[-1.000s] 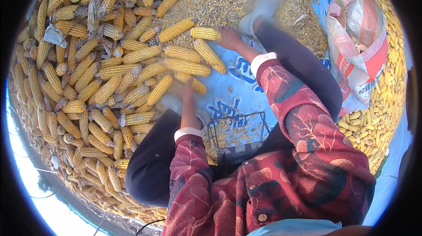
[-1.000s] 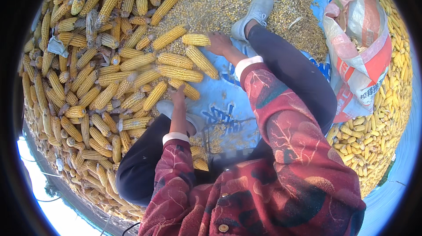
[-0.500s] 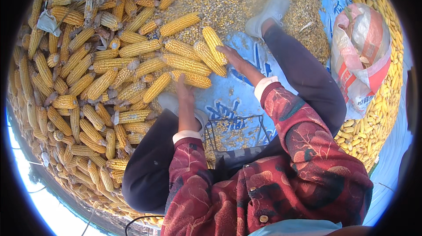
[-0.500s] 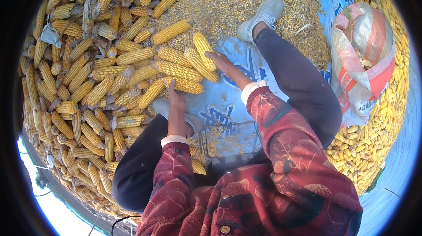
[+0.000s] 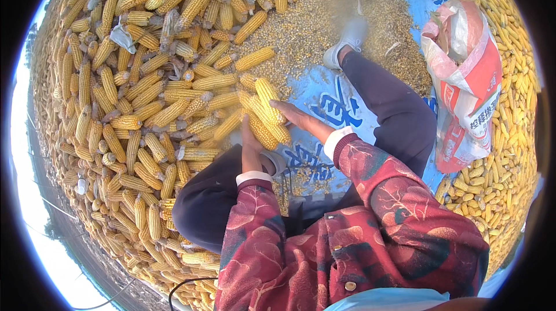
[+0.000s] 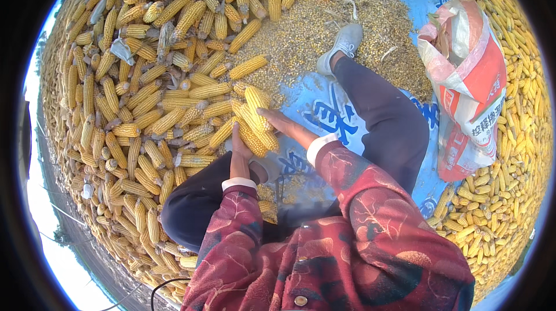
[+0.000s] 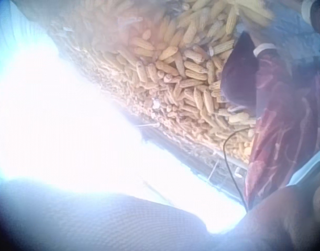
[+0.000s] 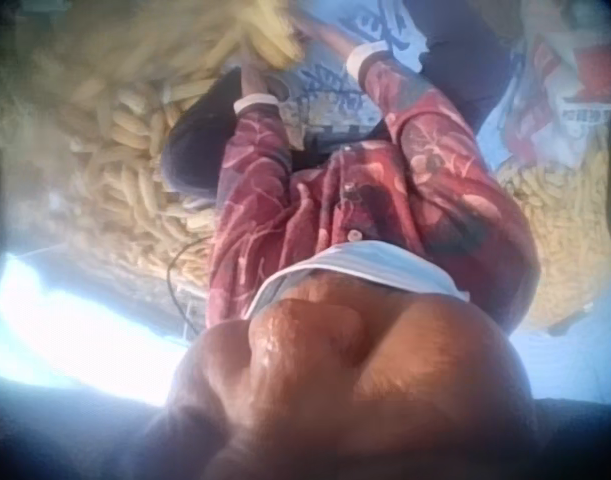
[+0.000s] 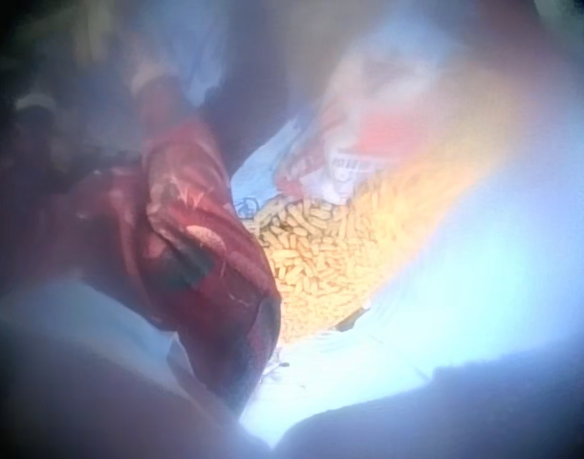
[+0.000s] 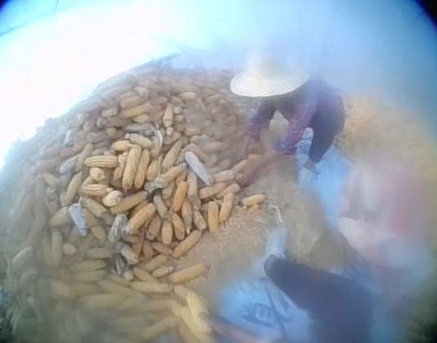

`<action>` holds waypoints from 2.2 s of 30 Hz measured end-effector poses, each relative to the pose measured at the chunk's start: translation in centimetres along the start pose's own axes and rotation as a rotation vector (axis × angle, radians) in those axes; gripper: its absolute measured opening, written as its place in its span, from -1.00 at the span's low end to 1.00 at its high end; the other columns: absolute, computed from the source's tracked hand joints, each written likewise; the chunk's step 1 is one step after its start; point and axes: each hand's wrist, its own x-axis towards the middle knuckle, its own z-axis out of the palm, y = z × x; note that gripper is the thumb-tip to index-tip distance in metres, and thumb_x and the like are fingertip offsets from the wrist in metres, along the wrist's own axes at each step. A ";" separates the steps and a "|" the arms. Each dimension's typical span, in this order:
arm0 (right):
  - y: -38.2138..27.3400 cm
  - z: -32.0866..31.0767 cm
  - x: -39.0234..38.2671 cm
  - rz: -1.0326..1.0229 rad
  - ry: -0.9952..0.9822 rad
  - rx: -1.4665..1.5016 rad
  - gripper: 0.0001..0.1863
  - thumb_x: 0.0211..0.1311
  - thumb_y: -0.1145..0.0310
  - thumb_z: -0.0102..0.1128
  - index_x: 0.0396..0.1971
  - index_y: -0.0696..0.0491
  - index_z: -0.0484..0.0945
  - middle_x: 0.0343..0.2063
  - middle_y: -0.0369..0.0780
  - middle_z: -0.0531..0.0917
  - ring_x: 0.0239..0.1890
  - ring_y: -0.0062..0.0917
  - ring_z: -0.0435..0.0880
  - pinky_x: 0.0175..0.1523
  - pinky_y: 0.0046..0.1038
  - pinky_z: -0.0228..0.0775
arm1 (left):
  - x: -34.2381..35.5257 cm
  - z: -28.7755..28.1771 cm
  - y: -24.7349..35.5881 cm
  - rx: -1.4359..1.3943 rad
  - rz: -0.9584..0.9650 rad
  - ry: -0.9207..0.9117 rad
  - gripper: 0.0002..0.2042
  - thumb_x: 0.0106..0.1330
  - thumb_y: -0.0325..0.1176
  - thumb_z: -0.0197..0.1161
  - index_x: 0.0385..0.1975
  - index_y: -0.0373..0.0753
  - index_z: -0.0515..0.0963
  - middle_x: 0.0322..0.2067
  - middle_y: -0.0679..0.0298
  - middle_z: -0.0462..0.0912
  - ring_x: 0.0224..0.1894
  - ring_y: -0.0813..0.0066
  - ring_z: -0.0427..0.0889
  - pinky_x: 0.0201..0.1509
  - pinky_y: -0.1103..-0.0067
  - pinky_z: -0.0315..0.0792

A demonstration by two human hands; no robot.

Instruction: The person sits on a blue tarp and manually shells dried corn cobs, removing kernels by hand and placing them into a white sack. The person repeatedly picks up cobs, rubs off the kernels, and discards the cobs.

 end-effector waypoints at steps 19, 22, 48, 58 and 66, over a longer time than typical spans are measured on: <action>0.0 -31.7 -43.5 -1.186 0.650 0.820 -0.47 0.27 -0.02 -0.18 -0.02 0.14 0.35 -0.30 -0.18 0.51 -0.35 -0.47 0.50 -0.36 -0.44 0.37 | -25.7 40.1 -13.7 0.977 0.588 -1.359 -0.22 0.11 0.02 0.09 0.24 -0.36 0.04 0.08 -0.03 0.33 0.19 0.18 0.25 0.21 0.39 0.17; -0.9 -28.9 -34.3 -0.874 0.544 0.791 -0.57 0.25 0.07 -0.09 -0.11 0.11 0.44 -0.40 -0.27 0.54 -0.42 -0.55 0.50 -0.41 -0.54 0.35 | -13.9 30.1 -5.6 0.895 0.455 -0.520 -0.46 0.21 -0.17 0.02 0.16 -0.29 0.18 0.06 0.05 0.34 0.08 0.16 0.35 0.02 0.32 0.33; -7.3 6.4 27.6 -0.358 0.177 -1.127 -0.31 0.14 -0.08 -0.11 0.12 0.17 0.26 0.11 0.00 0.34 0.15 -0.18 0.32 0.20 -0.31 0.12 | 5.3 -5.3 2.8 -0.217 0.634 0.646 -0.59 0.24 -0.40 0.03 0.08 -0.26 0.17 0.00 0.14 0.34 -0.03 0.31 0.41 -0.02 0.35 0.41; -9.6 6.2 27.2 0.028 -0.007 -0.890 0.13 -0.12 -0.45 -0.06 0.21 0.26 0.07 0.21 0.09 0.14 0.27 -0.14 0.12 0.31 -0.33 -0.02 | 4.2 -3.1 5.4 -0.026 0.690 0.697 -0.54 0.26 -0.27 0.00 0.13 -0.25 0.12 0.03 0.09 0.28 -0.01 0.30 0.36 -0.05 0.33 0.39; -8.7 6.7 25.6 0.042 -0.194 -0.842 0.15 -0.14 -0.55 -0.24 0.24 0.16 0.05 0.25 0.10 0.01 0.33 -0.12 -0.06 0.34 -0.18 -0.17 | 4.8 -2.0 6.1 0.082 0.588 0.648 -0.30 0.25 -0.12 0.05 0.28 -0.17 -0.17 0.12 0.07 0.19 0.07 0.23 0.32 -0.10 0.29 0.45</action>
